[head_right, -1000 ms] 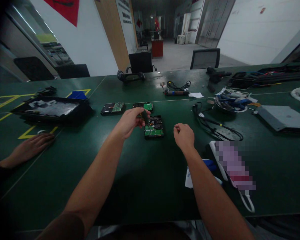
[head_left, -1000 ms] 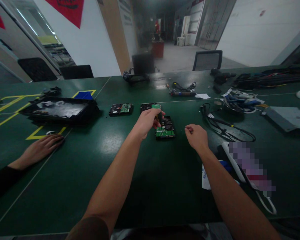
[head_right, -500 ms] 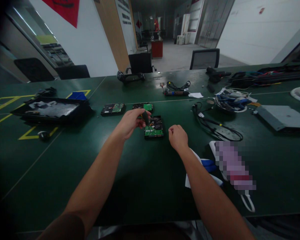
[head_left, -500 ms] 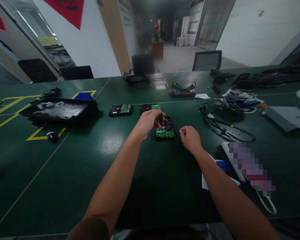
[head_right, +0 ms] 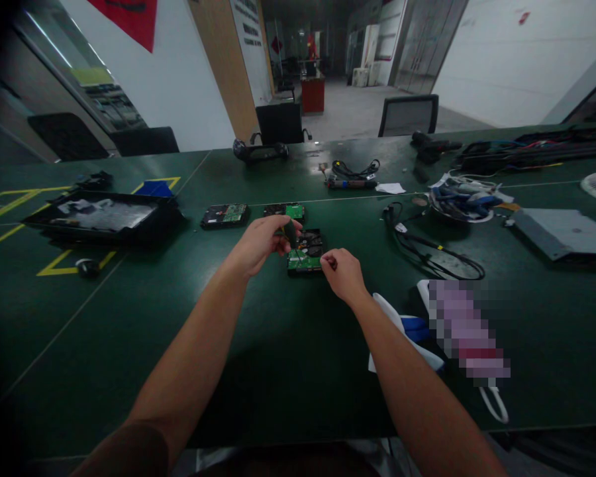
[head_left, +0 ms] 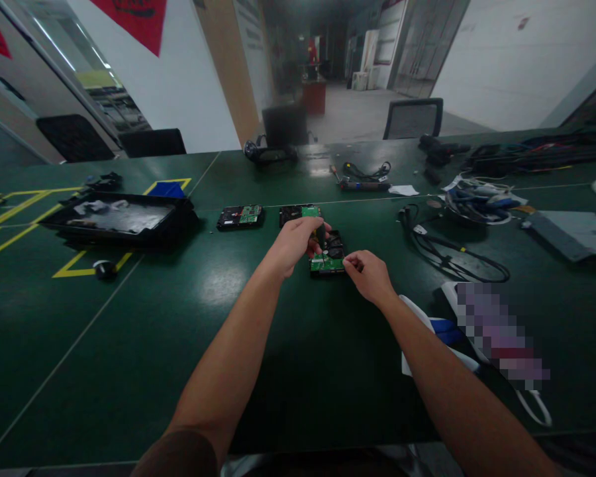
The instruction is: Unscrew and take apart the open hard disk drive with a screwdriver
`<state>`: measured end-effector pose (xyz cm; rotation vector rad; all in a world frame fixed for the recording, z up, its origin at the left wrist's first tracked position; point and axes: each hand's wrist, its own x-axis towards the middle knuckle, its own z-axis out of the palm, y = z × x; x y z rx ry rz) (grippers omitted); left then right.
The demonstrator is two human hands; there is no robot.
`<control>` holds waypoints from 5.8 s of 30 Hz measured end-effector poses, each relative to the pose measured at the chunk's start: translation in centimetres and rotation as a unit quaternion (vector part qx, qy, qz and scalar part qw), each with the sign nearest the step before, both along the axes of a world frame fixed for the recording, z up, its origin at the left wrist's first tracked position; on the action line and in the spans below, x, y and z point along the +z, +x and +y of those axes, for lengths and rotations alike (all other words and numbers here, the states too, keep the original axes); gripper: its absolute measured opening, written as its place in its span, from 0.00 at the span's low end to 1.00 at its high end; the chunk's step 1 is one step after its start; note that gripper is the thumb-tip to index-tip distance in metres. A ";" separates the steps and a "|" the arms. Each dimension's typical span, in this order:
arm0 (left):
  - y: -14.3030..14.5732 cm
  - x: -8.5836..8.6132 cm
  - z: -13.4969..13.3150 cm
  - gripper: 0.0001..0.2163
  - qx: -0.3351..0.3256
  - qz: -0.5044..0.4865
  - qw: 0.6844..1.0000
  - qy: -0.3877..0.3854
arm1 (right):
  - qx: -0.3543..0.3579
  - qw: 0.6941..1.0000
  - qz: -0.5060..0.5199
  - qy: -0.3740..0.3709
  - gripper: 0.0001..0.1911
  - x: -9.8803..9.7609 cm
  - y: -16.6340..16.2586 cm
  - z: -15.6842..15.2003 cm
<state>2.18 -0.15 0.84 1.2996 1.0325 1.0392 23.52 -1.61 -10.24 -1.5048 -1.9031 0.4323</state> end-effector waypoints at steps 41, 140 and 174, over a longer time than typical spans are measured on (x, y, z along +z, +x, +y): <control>0.0 -0.2 0.1 0.14 -0.009 -0.015 1.000 0.007 | -0.022 0.998 0.054 -0.002 0.08 0.1 0.0 -0.1; -0.9 -12.5 -5.1 0.23 0.058 0.490 0.827 0.268 | -0.023 0.977 0.151 0.146 0.35 3.8 1.1 -3.3; -1.2 -13.7 -4.7 0.22 0.067 0.480 0.818 0.310 | 0.033 0.957 0.190 0.215 0.36 2.1 0.4 -2.6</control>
